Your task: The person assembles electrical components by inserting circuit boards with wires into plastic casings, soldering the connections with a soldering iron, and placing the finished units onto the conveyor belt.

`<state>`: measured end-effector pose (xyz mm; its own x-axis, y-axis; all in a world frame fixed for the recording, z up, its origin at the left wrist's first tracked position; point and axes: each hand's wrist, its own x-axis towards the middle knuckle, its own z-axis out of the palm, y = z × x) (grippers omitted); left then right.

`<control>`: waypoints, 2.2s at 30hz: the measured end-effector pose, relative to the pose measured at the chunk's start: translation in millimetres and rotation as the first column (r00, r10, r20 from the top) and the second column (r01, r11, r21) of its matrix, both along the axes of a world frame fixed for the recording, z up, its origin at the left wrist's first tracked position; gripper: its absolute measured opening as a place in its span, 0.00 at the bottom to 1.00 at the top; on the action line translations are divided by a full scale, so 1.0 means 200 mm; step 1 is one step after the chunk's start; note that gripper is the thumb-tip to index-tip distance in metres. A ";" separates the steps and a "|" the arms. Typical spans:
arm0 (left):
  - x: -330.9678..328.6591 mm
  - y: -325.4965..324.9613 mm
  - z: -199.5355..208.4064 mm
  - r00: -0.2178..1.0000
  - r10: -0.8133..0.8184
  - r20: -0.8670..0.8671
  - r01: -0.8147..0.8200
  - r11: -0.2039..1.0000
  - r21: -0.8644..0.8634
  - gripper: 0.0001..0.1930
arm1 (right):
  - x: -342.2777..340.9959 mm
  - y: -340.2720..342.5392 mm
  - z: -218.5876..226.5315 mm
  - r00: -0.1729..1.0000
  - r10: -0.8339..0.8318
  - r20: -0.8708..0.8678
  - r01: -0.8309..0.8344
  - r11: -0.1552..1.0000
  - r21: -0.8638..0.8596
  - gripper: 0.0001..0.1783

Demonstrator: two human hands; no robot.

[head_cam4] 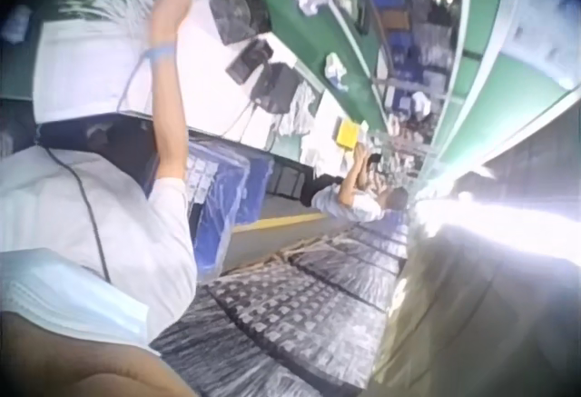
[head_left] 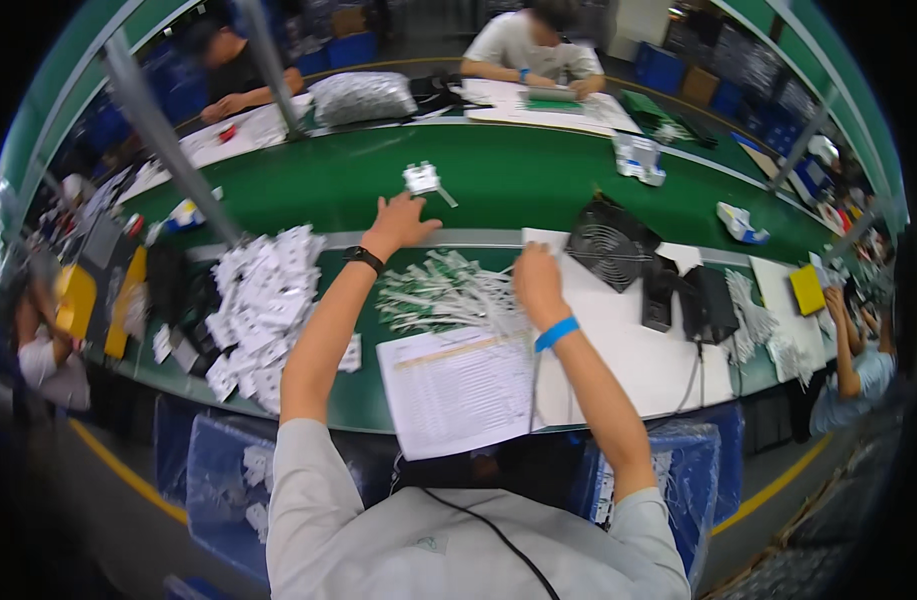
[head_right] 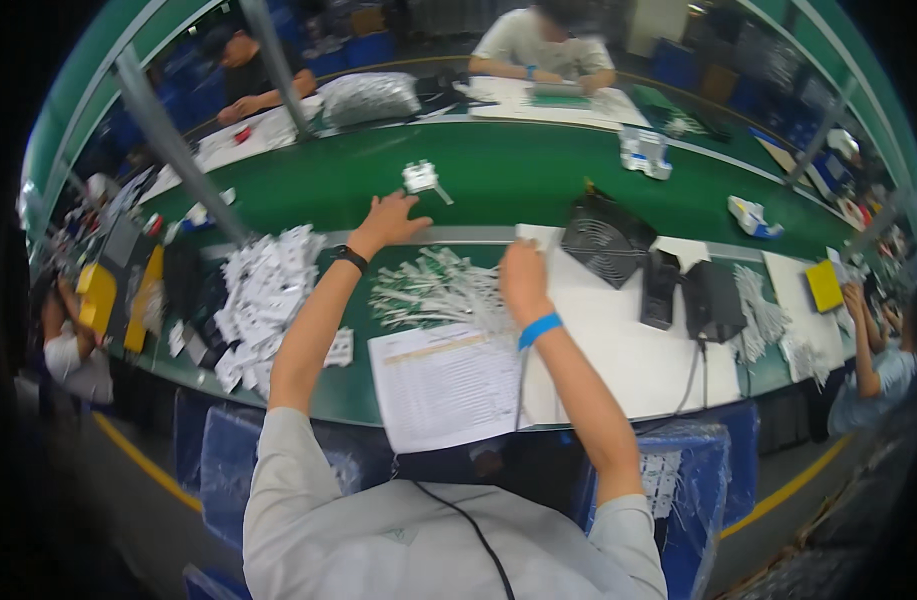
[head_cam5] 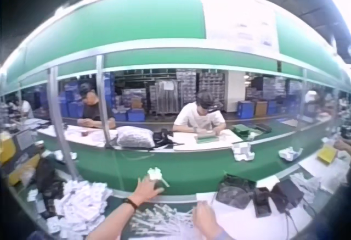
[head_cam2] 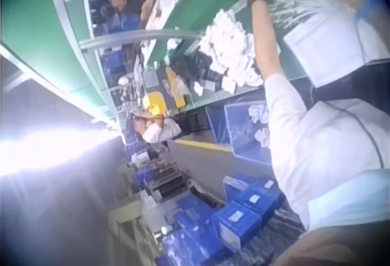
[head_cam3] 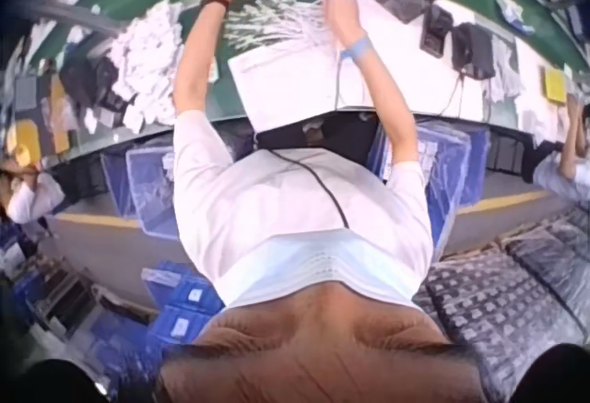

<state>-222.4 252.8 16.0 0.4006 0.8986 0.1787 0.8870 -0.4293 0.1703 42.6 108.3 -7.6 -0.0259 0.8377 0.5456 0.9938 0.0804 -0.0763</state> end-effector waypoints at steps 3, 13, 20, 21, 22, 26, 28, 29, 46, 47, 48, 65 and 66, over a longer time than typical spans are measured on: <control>-0.23 -0.28 0.20 0.994 0.034 -0.105 -0.054 0.979 -0.194 0.34 | 0.04 0.13 -0.13 0.996 -0.081 0.031 0.086 0.974 -0.208 0.08; -1.08 -0.95 0.47 0.968 0.226 0.106 -0.216 0.972 -0.097 0.31 | -0.01 0.12 0.01 0.863 0.007 -0.505 -0.101 0.982 -0.159 0.14; -1.16 -1.05 0.31 0.981 0.147 0.126 -0.118 0.969 -0.217 0.42 | -0.02 0.13 0.04 0.543 0.198 -0.816 -0.279 0.959 0.047 0.20; -1.17 -1.04 0.26 0.986 0.144 0.087 -0.130 0.980 -0.153 0.42 | -0.02 0.11 0.06 0.543 0.200 -0.816 -0.280 0.959 0.049 0.20; -1.17 -1.05 0.26 0.988 0.149 0.047 -0.145 0.986 -0.088 0.42 | -0.05 0.06 0.11 0.537 0.265 -0.801 -0.325 0.941 0.093 0.19; -1.12 -1.02 0.24 0.948 0.271 0.165 -0.251 0.959 -0.129 0.38 | -0.10 -0.08 0.25 0.561 0.352 -0.749 -0.488 0.872 0.044 0.17; -1.09 -0.99 0.20 0.948 0.286 0.139 -0.276 0.957 -0.089 0.35 | -0.09 -0.11 0.27 0.574 0.319 -0.755 -0.506 0.862 -0.020 0.17; -1.08 -0.98 0.18 0.943 0.312 0.114 -0.309 0.950 -0.048 0.33 | -0.09 -0.12 0.28 0.566 0.323 -0.758 -0.517 0.856 -0.021 0.17; -1.05 -1.08 0.24 0.747 0.326 0.580 -0.423 0.905 0.037 0.16 | -0.02 -0.36 0.63 0.166 0.379 -0.910 -0.420 0.862 0.283 0.13; -1.04 -1.09 0.25 0.736 0.288 0.612 -0.418 0.905 0.076 0.15 | -0.03 -0.37 0.63 0.164 0.379 -0.911 -0.423 0.861 0.283 0.13; -1.01 -1.09 0.28 0.725 0.244 0.644 -0.409 0.905 0.118 0.14 | -0.02 -0.38 0.64 0.133 0.338 -0.932 -0.466 0.851 0.242 0.13; -0.14 -1.73 0.85 0.735 -0.667 0.119 0.441 0.605 0.663 0.18 | -0.25 -0.91 0.86 0.521 0.759 -0.391 -0.640 0.650 0.409 0.19; -0.13 -1.74 0.84 0.735 -0.671 0.098 0.450 0.591 0.669 0.18 | -0.24 -0.92 0.87 0.520 0.759 -0.392 -0.641 0.650 0.408 0.19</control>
